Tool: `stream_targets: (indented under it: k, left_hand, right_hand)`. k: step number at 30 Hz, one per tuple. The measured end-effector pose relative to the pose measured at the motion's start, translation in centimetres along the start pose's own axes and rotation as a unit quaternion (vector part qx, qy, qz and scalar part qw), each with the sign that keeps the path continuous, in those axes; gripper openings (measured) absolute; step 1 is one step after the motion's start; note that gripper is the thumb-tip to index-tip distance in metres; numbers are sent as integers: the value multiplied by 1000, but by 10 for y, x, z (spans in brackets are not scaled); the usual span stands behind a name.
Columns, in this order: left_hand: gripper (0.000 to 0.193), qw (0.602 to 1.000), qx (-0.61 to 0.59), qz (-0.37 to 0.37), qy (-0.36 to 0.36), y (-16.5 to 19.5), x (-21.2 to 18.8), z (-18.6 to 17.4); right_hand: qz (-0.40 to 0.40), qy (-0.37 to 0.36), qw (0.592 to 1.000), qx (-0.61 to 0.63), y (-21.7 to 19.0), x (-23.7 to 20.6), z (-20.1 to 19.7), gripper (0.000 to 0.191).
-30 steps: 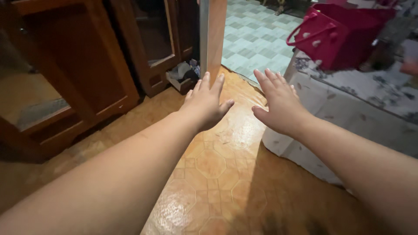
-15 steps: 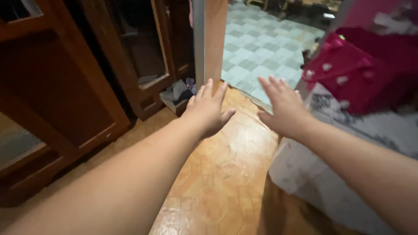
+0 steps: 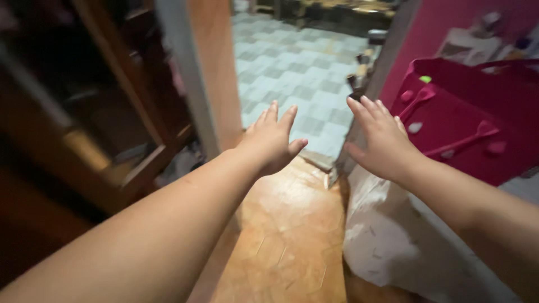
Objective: The person gathers baby supplies from shelves and a cabinet, including diapers, folded cloths, bottles, and small containers, and places them one at a time into a pink felt tote bag on a table. They then carry the bag to a wardrobe and hang it on a hook.
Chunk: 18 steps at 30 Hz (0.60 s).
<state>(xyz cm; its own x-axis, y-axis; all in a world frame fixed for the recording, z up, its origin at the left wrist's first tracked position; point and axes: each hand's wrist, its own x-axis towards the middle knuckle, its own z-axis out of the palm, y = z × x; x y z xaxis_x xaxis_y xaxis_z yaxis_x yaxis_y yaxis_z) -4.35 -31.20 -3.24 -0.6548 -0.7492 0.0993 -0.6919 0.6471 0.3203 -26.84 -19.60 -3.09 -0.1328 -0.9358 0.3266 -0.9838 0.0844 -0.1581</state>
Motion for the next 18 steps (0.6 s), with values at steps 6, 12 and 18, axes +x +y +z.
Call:
stream_targets:
  k: [6, 12, 18]
  left_hand:
    - [84, 985, -5, 173, -8, 45, 130, 23]
    - [85, 948, -45, 309, -59, 162, 171, 81]
    - [88, 890, -32, 450, -62, 224, 220, 123]
  right_hand:
    - [119, 38, 992, -26, 84, 1, -11, 90]
    - [282, 12, 954, -103, 171, -53, -42, 95]
    - [267, 79, 953, -116, 231, -80, -35, 79]
